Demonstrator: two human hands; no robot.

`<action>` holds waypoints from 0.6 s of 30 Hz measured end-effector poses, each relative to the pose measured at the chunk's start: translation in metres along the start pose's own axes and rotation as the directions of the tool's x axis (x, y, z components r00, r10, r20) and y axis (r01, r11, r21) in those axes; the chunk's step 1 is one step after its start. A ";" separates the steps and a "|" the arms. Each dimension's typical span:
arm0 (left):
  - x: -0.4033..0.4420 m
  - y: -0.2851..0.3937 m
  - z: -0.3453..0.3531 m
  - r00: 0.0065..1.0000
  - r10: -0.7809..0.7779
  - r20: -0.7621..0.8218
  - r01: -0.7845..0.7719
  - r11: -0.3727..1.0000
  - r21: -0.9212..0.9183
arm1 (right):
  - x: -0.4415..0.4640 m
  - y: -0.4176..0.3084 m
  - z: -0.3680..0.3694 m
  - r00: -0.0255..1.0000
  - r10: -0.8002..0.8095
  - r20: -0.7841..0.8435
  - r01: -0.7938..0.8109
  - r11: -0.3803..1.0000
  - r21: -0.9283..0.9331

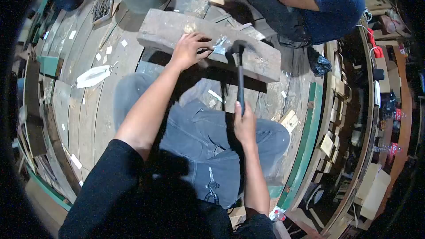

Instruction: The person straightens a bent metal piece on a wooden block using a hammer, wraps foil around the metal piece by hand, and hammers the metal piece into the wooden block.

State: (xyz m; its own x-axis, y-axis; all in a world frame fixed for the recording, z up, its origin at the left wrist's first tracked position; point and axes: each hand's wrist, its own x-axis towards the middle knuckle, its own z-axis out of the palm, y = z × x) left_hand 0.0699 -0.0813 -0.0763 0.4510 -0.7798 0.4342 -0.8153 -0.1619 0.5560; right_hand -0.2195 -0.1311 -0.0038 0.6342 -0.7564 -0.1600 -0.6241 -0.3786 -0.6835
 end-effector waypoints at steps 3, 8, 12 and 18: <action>-0.001 0.000 0.003 1.000 -0.014 -0.019 0.014 1.000 0.002 | -0.012 -0.005 -0.007 0.993 -0.060 -0.103 0.064 0.997 0.034; 0.000 0.001 0.002 1.000 -0.019 0.005 0.019 0.999 0.033 | -0.013 -0.015 0.011 0.991 -0.077 -0.110 0.085 0.994 0.070; 0.000 -0.003 0.005 1.000 -0.015 -0.019 0.015 1.000 0.018 | -0.007 0.008 0.023 1.000 -0.004 0.000 0.004 1.000 -0.009; 0.001 0.001 0.003 0.998 -0.034 -0.044 0.032 0.998 -0.048 | -0.010 -0.001 0.024 0.999 0.052 -0.010 -0.052 0.999 -0.014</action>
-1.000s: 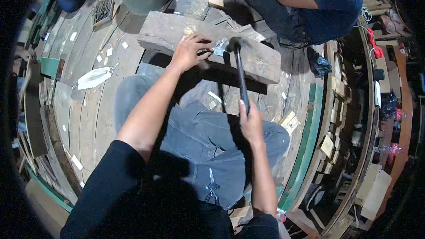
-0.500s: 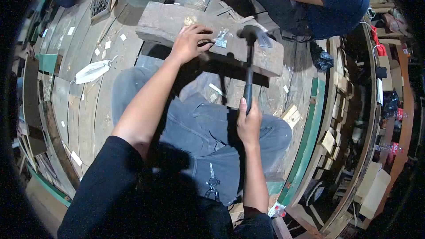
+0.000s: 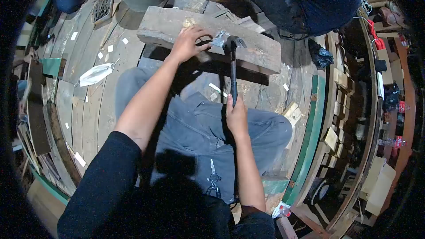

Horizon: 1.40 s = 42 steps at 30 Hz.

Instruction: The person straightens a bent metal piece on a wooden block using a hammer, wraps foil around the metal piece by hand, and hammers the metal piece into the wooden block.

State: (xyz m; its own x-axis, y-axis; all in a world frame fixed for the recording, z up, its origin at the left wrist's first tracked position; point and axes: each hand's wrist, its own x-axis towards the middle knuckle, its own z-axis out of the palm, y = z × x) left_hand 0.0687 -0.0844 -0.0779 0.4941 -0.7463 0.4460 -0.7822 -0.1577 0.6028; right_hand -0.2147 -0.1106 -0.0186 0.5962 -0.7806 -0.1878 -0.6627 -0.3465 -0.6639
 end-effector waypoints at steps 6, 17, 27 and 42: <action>-0.001 0.001 0.001 1.000 0.004 0.002 -0.004 1.000 0.029 | 0.002 0.003 -0.006 0.999 -0.049 -0.013 0.049 0.999 0.023; -0.003 -0.001 0.011 0.999 -0.030 -0.042 0.034 0.995 0.098 | 0.027 -0.015 -0.011 0.966 -0.207 -0.157 0.216 0.976 0.041; -0.004 -0.002 0.009 0.998 -0.019 -0.053 0.023 0.997 0.077 | 0.045 -0.021 -0.021 0.982 -0.157 -0.101 0.164 0.984 0.066; -0.003 0.003 0.009 0.993 0.001 -0.116 0.005 0.999 0.050 | 0.069 0.000 -0.012 0.986 -0.163 -0.031 0.163 0.987 -0.008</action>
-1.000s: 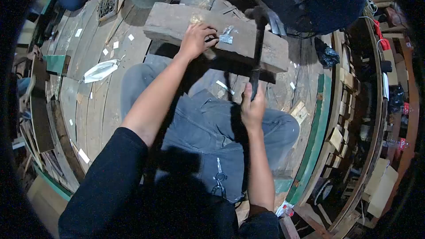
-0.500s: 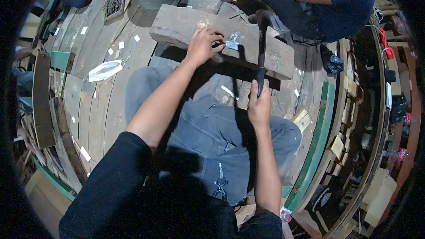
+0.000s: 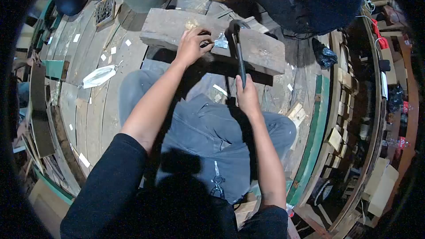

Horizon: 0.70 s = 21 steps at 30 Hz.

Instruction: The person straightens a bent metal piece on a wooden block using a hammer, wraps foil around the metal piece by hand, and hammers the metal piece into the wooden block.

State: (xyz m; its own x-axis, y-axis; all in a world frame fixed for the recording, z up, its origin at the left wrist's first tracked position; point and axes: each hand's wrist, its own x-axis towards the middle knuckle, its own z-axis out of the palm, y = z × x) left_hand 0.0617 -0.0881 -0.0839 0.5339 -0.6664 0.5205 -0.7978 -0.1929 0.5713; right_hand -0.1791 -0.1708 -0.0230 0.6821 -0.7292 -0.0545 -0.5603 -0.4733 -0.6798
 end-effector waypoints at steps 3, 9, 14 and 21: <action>-0.001 -0.003 0.002 0.998 -0.040 0.050 0.041 0.999 -0.023 | 0.007 -0.011 -0.018 0.991 0.131 0.040 -0.133 0.988 0.078; -0.003 -0.001 -0.001 0.999 0.012 0.035 -0.013 0.999 0.040 | -0.011 -0.037 -0.021 0.995 0.020 -0.099 -0.007 0.992 0.129; -0.005 0.000 -0.006 0.999 0.025 0.036 -0.026 0.999 0.042 | -0.018 -0.008 0.001 0.997 -0.033 0.064 0.037 0.998 -0.055; -0.007 0.001 -0.013 0.993 0.062 0.101 -0.071 0.993 0.092 | -0.028 -0.030 -0.018 1.000 -0.023 -0.019 0.024 0.998 0.055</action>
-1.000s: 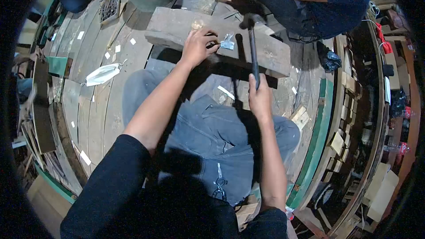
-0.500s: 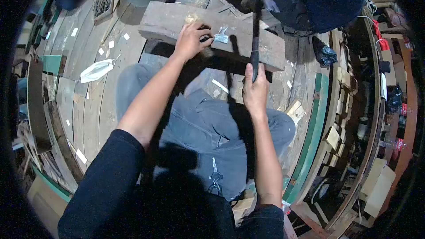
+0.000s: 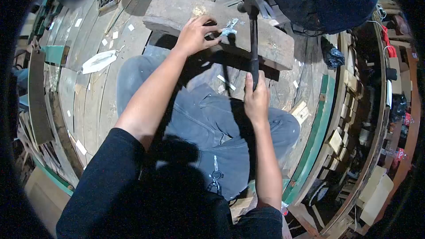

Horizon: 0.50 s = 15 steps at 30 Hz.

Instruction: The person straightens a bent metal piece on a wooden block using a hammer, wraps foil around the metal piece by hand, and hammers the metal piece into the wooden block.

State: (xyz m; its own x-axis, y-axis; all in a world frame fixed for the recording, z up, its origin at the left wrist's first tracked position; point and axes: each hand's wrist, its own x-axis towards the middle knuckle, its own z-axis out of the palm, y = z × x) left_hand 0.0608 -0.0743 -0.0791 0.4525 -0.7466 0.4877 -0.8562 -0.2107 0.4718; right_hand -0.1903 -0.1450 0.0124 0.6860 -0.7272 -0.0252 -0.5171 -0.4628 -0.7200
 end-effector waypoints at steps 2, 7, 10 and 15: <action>-0.001 0.003 -0.005 1.000 0.018 0.021 -0.018 0.999 0.031 | -0.004 0.007 0.005 0.997 0.022 0.074 -0.017 0.998 -0.062; -0.003 0.006 -0.006 0.998 0.055 -0.009 -0.053 0.989 0.138 | -0.007 -0.004 -0.007 0.995 0.016 0.101 -0.007 0.996 -0.089; -0.004 0.003 -0.005 0.998 0.036 0.051 -0.040 0.996 0.085 | -0.019 -0.016 -0.004 1.000 -0.021 0.017 0.021 0.999 -0.048; -0.006 0.004 -0.013 0.992 0.023 0.124 -0.035 0.995 0.098 | -0.022 0.017 0.015 0.996 0.047 0.079 -0.039 0.994 -0.099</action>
State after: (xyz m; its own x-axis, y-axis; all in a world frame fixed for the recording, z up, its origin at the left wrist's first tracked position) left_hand 0.0579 -0.0631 -0.0706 0.3981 -0.8240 0.4032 -0.8919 -0.2450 0.3800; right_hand -0.2071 -0.1295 -0.0098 0.6992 -0.7059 -0.1131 -0.5915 -0.4825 -0.6460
